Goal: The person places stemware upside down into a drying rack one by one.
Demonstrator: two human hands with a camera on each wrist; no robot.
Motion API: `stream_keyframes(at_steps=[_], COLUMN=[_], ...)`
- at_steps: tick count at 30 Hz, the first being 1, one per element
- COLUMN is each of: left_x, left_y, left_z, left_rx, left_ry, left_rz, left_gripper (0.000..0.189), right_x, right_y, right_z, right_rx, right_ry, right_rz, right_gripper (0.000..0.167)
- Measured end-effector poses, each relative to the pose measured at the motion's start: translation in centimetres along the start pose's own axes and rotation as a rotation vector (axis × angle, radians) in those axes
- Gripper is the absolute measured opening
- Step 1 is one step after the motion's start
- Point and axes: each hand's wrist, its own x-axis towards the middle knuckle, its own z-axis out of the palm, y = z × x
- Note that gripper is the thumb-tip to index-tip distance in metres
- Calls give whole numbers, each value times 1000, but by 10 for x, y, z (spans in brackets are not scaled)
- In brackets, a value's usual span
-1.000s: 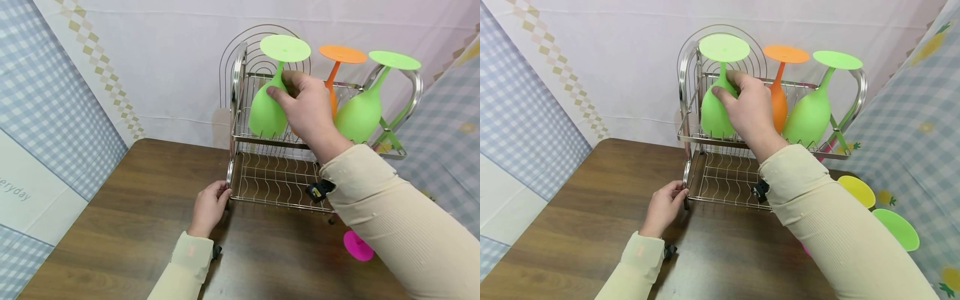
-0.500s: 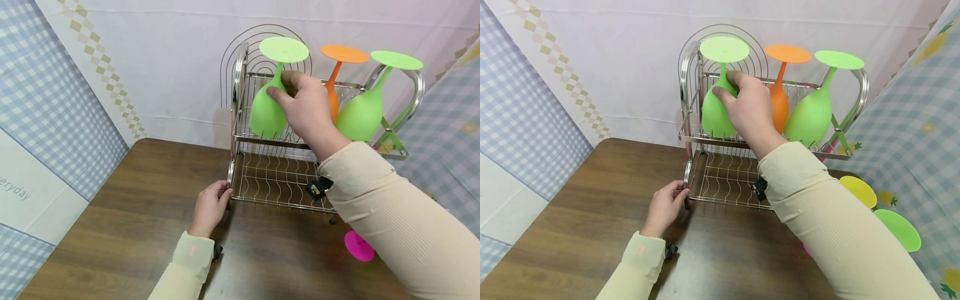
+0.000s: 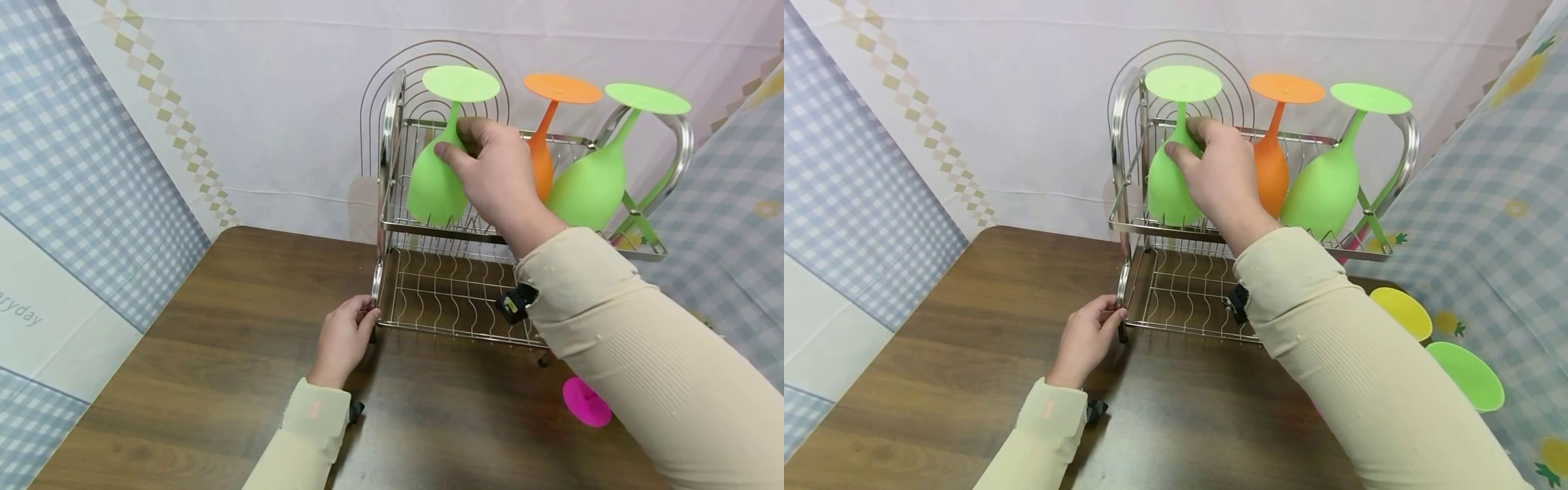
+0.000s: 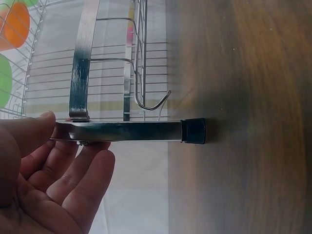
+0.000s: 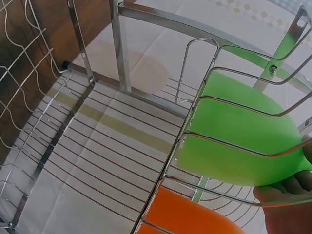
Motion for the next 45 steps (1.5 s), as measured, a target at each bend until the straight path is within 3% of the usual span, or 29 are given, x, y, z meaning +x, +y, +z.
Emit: stream_keyframes(at_steps=[13,19,25,27,33,40,45], left_x=[-1,-1,-1,0,1,1,0], left_y=[0,0,0,0,2,2,1], left_z=[0,1,1,1,1,1,0], left_rx=[1,1,-1,3,-3,-11,-6], left_ry=[-5,-10,6,6,-6,-1,-5], left_rz=[-2,-2,10,8,8,-1,-6], left_gripper=[16,15,14,14,15,13,14], right_x=[3,0,-7,-12,-33,-61,-81], right_y=[-1,-1,-1,-1,2,5,12], right_z=[0,-3,-10,-14,-31,-45,-56], right_rx=[-44,0,-12,19,247,342,515], right_ry=[-20,-18,11,23,87,127,166], right_rz=[65,103,92,90,89,42,-3], right_gripper=[47,56,57,55,49,42,41])
